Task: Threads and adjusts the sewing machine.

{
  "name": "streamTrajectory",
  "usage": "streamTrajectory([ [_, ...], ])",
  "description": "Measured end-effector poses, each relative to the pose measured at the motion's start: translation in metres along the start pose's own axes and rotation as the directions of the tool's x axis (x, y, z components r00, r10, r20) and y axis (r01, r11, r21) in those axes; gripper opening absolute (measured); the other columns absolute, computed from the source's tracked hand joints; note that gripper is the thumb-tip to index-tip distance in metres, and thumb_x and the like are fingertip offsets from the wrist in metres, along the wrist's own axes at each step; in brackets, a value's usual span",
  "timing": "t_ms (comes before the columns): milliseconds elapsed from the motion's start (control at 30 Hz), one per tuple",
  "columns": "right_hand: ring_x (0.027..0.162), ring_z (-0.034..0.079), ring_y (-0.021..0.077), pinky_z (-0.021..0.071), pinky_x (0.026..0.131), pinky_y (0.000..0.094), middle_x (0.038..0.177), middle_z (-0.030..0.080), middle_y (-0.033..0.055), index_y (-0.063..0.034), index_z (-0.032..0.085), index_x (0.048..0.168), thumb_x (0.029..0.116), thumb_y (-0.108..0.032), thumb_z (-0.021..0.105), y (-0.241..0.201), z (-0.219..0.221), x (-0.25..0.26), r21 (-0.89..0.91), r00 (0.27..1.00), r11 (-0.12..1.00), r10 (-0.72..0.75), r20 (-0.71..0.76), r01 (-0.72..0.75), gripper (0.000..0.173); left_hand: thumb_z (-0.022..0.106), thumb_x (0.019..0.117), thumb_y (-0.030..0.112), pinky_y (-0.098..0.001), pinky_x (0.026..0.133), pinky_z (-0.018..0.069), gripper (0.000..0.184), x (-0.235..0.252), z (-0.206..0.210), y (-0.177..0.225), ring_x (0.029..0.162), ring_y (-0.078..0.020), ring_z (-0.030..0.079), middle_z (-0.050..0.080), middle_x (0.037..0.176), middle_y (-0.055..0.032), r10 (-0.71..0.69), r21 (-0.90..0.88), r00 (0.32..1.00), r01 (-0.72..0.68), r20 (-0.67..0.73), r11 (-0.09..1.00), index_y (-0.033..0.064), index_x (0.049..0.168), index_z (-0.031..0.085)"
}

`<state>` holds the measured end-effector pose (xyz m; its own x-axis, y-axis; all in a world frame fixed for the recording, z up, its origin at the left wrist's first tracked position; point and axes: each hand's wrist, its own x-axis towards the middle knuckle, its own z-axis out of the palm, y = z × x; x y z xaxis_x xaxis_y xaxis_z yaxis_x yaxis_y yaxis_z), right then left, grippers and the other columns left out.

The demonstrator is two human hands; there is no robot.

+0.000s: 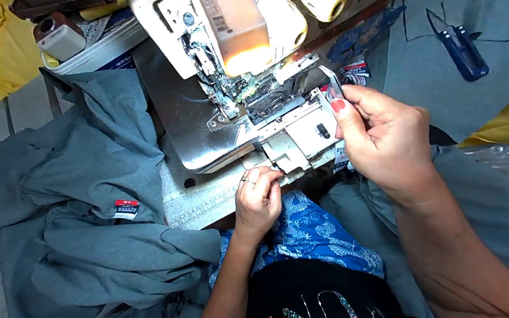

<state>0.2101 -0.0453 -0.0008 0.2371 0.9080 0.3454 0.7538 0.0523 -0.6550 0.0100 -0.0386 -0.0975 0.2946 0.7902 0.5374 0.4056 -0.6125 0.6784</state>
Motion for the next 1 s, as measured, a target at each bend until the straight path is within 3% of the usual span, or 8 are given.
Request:
streamTrajectory([
  [167,0.080,0.063,0.0219,0.0518,0.069,0.0356,0.100,0.068,0.0165,-0.0021,0.063,0.138,0.1090,-0.021,0.046,0.002,0.008,-0.014,-0.040,0.999,0.999,0.017,0.051,-0.015,0.038,0.062,0.0885,0.001,-0.0208,0.083,0.0537,0.012,0.000,-0.001,0.000,0.089,-0.0133,0.067,0.071,0.090,-0.0107,0.003,0.002,1.000,-0.003,0.003,1.000,0.0008,0.089,0.074],
  [300,0.074,0.058,0.0224,0.0477,0.062,0.0331,0.095,0.061,0.0152,-0.0020,0.062,0.140,0.1060,-0.022,0.053,0.000,0.019,-0.016,-0.082,0.998,0.996,-0.017,0.065,0.023,0.040,0.062,0.0884,0.000,-0.0201,0.083,0.0535,0.012,0.000,-0.001,-0.001,0.090,-0.0132,0.067,0.070,0.091,-0.0110,0.017,0.002,1.000,-0.017,0.009,1.000,0.0002,0.089,0.074],
  [400,0.079,0.071,0.0357,0.0563,0.067,0.0470,0.095,0.072,0.0228,0.0042,0.061,0.136,0.1069,-0.018,0.049,-0.001,0.024,-0.009,-0.159,0.993,0.987,-0.014,0.113,0.032,0.038,0.062,0.0884,0.001,-0.0199,0.083,0.0532,0.012,-0.001,-0.001,-0.001,0.092,-0.0133,0.067,0.070,0.092,-0.0113,0.020,0.006,1.000,-0.020,0.005,1.000,0.0006,0.089,0.074],
  [467,0.071,0.069,0.0402,0.0532,0.061,0.0516,0.079,0.068,0.0219,0.0072,0.062,0.127,0.1077,-0.019,0.044,-0.002,0.027,-0.001,-0.230,0.989,0.973,0.030,0.148,0.004,0.037,0.062,0.0885,0.001,-0.0195,0.083,0.0529,0.012,-0.001,-0.001,-0.001,0.092,-0.0130,0.067,0.070,0.092,-0.0112,0.024,0.013,1.000,-0.024,0.004,1.000,0.0009,0.089,0.074],
  [533,0.074,0.069,0.0437,0.0514,0.062,0.0549,0.076,0.065,0.0214,0.0050,0.059,0.126,0.1100,-0.023,0.036,-0.006,0.023,0.008,-0.298,0.958,0.954,0.116,0.261,-0.034,0.039,0.062,0.0884,0.001,-0.0196,0.083,0.0529,0.012,-0.001,-0.001,-0.001,0.092,-0.0132,0.067,0.070,0.091,-0.0109,0.025,0.020,1.000,-0.025,0.003,0.999,0.0010,0.089,0.073],
  [633,0.080,0.069,0.0433,0.0512,0.066,0.0553,0.080,0.064,0.0208,0.0028,0.057,0.122,0.1110,-0.024,0.032,-0.007,0.021,0.019,-0.325,0.915,0.944,0.176,0.363,-0.053,0.038,0.062,0.0878,0.001,-0.0210,0.083,0.0538,0.011,-0.001,-0.001,-0.002,0.091,-0.0142,0.067,0.071,0.090,-0.0114,0.035,0.020,0.999,-0.035,0.004,0.999,0.0003,0.088,0.073],
  [867,0.079,0.066,0.0376,0.0498,0.068,0.0498,0.080,0.061,0.0189,0.0033,0.055,0.111,0.1118,-0.023,0.034,-0.010,0.019,0.035,-0.262,0.905,0.962,0.181,0.386,-0.081,0.033,0.062,0.0873,0.001,-0.0206,0.083,0.0531,0.011,-0.001,-0.001,-0.002,0.091,-0.0148,0.067,0.070,0.090,-0.0120,0.038,0.031,0.999,-0.039,0.011,0.999,-0.0001,0.088,0.073],
  [1000,0.081,0.066,0.0363,0.0501,0.070,0.0491,0.083,0.061,0.0186,0.0024,0.055,0.115,0.1123,-0.023,0.034,-0.011,0.019,0.041,-0.239,0.900,0.966,0.192,0.390,-0.103,0.033,0.062,0.0869,0.001,-0.0208,0.082,0.0535,0.011,-0.001,0.000,-0.002,0.090,-0.0150,0.067,0.070,0.090,-0.0120,0.040,0.027,0.999,-0.041,0.011,0.999,-0.0002,0.088,0.073],
])
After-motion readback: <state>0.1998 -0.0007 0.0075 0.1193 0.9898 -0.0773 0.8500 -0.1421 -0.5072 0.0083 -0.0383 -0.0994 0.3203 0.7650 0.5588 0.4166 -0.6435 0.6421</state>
